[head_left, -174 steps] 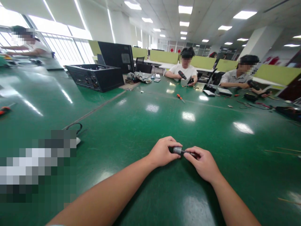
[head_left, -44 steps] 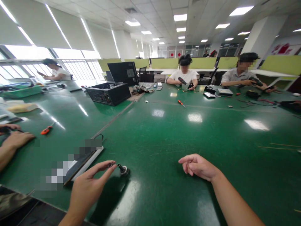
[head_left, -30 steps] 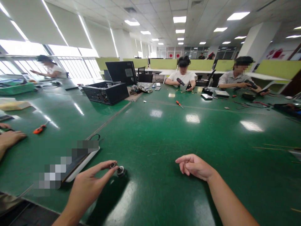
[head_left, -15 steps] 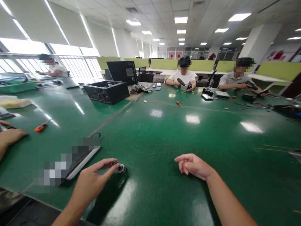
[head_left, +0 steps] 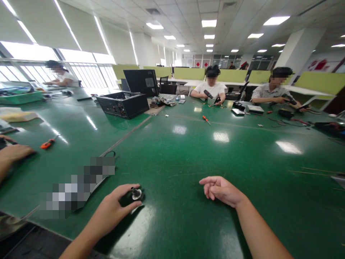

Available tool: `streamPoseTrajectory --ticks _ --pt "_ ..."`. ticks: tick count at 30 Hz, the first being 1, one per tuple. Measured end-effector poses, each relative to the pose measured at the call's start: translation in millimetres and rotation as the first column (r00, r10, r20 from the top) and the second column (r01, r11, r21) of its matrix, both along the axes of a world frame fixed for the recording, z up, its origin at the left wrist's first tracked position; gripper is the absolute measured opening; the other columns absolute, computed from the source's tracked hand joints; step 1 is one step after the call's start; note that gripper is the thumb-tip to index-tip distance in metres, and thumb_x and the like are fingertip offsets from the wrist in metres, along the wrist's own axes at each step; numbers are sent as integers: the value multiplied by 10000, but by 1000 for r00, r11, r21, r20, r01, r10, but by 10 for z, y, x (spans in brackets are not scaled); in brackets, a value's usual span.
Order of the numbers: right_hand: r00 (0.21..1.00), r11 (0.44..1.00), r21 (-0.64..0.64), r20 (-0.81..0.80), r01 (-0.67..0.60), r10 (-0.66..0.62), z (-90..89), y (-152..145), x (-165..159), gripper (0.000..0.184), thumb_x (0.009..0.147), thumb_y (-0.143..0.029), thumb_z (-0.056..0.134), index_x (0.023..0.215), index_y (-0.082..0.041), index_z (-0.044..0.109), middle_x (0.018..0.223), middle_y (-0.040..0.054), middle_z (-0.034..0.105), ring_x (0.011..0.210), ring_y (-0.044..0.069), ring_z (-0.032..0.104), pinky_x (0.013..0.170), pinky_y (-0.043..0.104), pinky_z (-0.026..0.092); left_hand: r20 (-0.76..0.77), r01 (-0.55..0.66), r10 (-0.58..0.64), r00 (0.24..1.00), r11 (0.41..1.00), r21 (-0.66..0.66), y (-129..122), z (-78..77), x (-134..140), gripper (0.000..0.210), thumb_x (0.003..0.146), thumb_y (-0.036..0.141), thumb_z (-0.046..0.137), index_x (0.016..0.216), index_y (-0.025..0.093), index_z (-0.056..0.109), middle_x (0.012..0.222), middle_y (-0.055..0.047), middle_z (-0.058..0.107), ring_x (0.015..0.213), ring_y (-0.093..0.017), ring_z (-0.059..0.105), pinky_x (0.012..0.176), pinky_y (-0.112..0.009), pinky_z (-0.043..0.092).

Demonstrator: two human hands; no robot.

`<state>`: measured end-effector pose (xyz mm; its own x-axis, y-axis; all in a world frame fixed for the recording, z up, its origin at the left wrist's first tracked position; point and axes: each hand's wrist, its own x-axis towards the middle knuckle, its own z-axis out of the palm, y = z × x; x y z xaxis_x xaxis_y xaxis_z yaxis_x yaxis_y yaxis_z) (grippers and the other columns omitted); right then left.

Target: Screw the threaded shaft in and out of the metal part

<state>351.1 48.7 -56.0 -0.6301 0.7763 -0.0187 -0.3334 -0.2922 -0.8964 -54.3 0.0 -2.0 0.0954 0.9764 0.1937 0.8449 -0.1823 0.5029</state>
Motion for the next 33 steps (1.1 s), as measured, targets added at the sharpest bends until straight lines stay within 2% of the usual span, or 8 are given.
streamPoseTrajectory --ticks 4,9,14,18,21,24,28,33 --pt "1000 1000 0 -4 -1 1 -16 -3 2 466 740 -331 802 1142 -123 692 808 66 687 582 85 558 530 194 403 49 -20 22 999 999 -28 30 -37 142 447 732 567 694 1047 253 740 1083 -66 748 1024 -286 695 968 -406 531" --pt "992 992 42 -30 123 -121 -37 35 86 474 736 -359 798 1133 -124 688 807 62 659 635 117 553 577 237 414 273 77 -70 960 997 -15 271 135 815 313 774 412 701 1012 208 705 968 -53 742 879 -220 707 858 -345 566" --pt "848 843 148 46 517 -528 -62 118 162 365 749 -269 751 1085 -158 665 807 26 612 680 125 529 659 265 434 402 333 -323 857 942 46 671 168 1631 204 708 190 699 909 170 667 883 -43 697 783 -172 666 714 -260 538" --pt "755 765 409 230 497 -614 -95 132 85 515 713 -137 666 1218 -188 580 990 53 608 763 140 559 702 285 451 371 426 -403 836 904 23 966 -13 2015 217 663 89 659 861 174 686 736 5 675 663 -143 621 617 -234 482" --pt "645 722 556 382 411 -662 -102 114 -8 675 693 -91 629 1338 -228 486 1075 57 611 789 147 571 731 306 454 353 464 -446 823 885 38 1119 -151 2096 231 663 114 698 880 193 713 786 -3 699 737 -165 635 679 -263 482" --pt "566 717 590 468 371 -678 -92 106 -53 681 700 -106 654 1345 -241 483 1054 46 634 784 154 574 744 315 449 351 510 -493 796 859 49 1215 -253 2076 272 669 191 770 937 209 729 876 -30 718 823 -194 652 755 -298 486" --pt "583 750 545 491 374 -647 -58 107 -31 484 745 -151 669 1218 -213 588 917 24 657 734 154 568 709 301 438 369 584 -554 746 811 35 1270 -331 2038 293 701 246 792 988 233 732 911 -35 719 856 -196 655 798 -308 485" --pt "537 726 588 507 356 -674 -2 100 -20 263 774 -228 701 1036 -203 700 832 25 647 728 167 563 684 295 432 362 613 -584 726 789 42 1265 -365 2060 295 712 168 745 998 242 732 937 -40 711 888 -201 651 826 -320 493"
